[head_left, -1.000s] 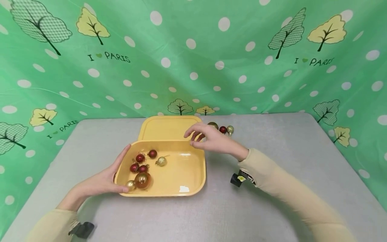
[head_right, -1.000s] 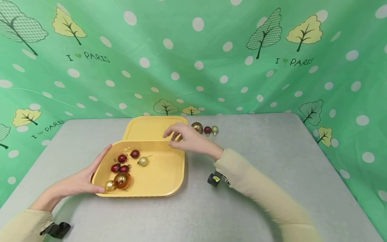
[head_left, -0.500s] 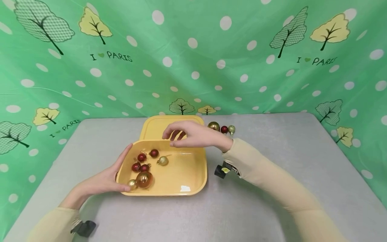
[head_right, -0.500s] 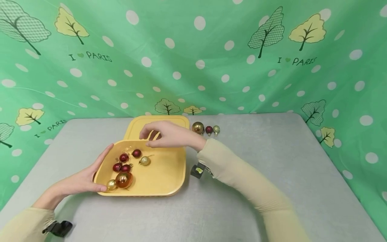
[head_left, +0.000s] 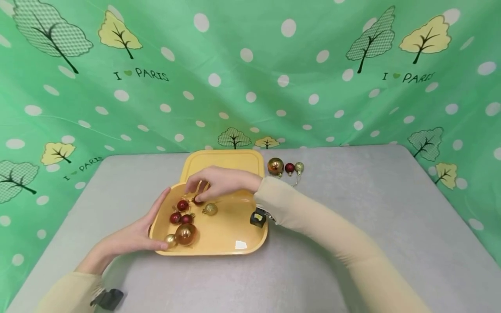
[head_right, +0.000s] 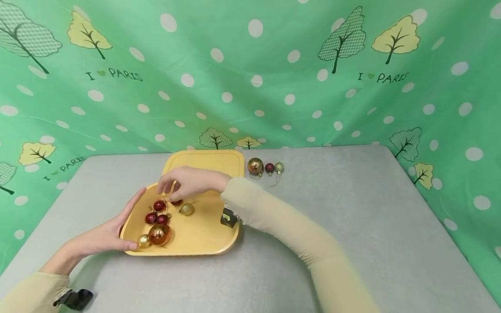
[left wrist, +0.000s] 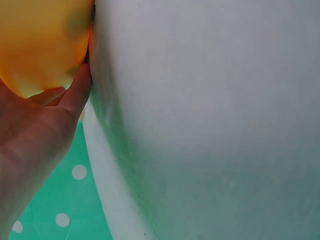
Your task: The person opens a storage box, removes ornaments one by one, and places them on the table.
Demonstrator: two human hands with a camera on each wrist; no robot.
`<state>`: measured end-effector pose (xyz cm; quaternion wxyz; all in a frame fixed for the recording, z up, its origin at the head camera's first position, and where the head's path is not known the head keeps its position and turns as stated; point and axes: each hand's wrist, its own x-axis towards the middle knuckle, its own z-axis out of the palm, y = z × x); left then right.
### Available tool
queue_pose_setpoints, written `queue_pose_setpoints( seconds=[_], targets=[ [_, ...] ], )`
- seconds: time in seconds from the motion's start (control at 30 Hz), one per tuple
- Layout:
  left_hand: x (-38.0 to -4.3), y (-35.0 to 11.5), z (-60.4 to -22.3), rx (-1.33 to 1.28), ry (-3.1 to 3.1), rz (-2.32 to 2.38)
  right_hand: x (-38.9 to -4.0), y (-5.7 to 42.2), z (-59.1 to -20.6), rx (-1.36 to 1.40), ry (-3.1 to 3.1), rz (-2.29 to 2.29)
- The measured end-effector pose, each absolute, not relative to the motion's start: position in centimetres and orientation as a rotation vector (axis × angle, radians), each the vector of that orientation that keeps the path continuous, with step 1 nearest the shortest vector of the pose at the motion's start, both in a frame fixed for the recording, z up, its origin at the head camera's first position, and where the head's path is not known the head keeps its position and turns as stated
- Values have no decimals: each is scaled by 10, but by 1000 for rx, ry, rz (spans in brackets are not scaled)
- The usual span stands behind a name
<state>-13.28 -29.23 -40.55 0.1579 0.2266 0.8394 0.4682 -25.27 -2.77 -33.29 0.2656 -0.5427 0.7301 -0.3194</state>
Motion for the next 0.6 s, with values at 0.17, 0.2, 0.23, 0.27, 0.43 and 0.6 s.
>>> queue_pose_setpoints(
  seconds=[0.17,0.2,0.23,0.27,0.43,0.6],
  targets=[
    [-132,-293,-406,646,2389,1356,-252,-44,-341,-1428,1942,-753],
    [-132,-293,-406,645,2386,1359,-251,-47,-342,-1428,1941,-744],
    [-132,-293,-407,642,2381,1365,-250,-51,-344,-1429,1940,-739],
    [-132,-293,-407,641,2380,1367,-249,-53,-346,-1434,1940,-728],
    [-132,-294,-407,645,2367,1374,-246,-68,-356,-1475,1932,-704],
    [-132,-293,-405,645,2374,1372,-241,-79,-367,-1506,1921,-698]
  ],
)
